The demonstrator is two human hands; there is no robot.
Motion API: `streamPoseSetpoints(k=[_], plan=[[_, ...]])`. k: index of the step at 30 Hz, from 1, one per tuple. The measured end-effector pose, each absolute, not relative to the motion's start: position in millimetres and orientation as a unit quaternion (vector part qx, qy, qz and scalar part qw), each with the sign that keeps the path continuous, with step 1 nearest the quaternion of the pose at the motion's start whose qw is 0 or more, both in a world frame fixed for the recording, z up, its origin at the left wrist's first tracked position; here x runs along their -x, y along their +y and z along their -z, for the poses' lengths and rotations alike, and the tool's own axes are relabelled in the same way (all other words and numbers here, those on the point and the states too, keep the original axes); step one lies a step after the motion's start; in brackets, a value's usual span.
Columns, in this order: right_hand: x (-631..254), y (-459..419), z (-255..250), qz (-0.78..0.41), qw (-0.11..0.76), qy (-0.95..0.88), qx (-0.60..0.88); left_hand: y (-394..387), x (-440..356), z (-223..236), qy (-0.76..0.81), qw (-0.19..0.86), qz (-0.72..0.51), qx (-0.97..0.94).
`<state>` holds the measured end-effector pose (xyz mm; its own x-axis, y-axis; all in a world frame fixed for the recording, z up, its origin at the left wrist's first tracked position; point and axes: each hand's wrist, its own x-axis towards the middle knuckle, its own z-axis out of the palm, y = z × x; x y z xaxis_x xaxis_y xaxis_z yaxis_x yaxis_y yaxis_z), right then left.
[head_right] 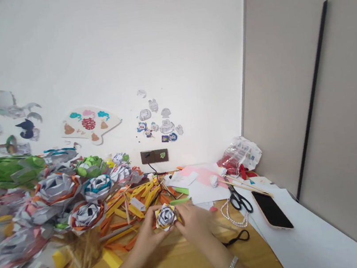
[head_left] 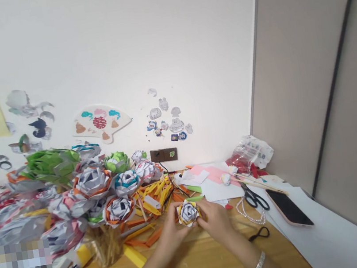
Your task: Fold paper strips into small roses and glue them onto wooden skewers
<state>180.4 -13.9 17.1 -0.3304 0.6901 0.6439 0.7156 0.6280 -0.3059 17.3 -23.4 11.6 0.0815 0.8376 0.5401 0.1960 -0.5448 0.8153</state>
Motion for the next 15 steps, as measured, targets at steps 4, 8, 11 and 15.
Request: streamPoseSetpoints(k=[4, 8, 11, 15], plan=[[-180, -14, -17, 0.023, 0.366, -0.826, 0.427, -29, -19, -15, 0.427, 0.23, -0.524, -0.7], [-179, -14, -16, 0.023, 0.35, -0.835, 0.423, -27, -18, -10, 0.453, 0.183, -0.505, -0.712], [-179, -13, -16, 0.023, 0.339, -0.84, 0.423, -23, -17, -9, 0.431, 0.156, -0.505, -0.732], [-182, -12, -18, 0.031, 0.34, -0.839, 0.423, -17, -16, -12, 0.418, 0.238, -0.56, -0.675]])
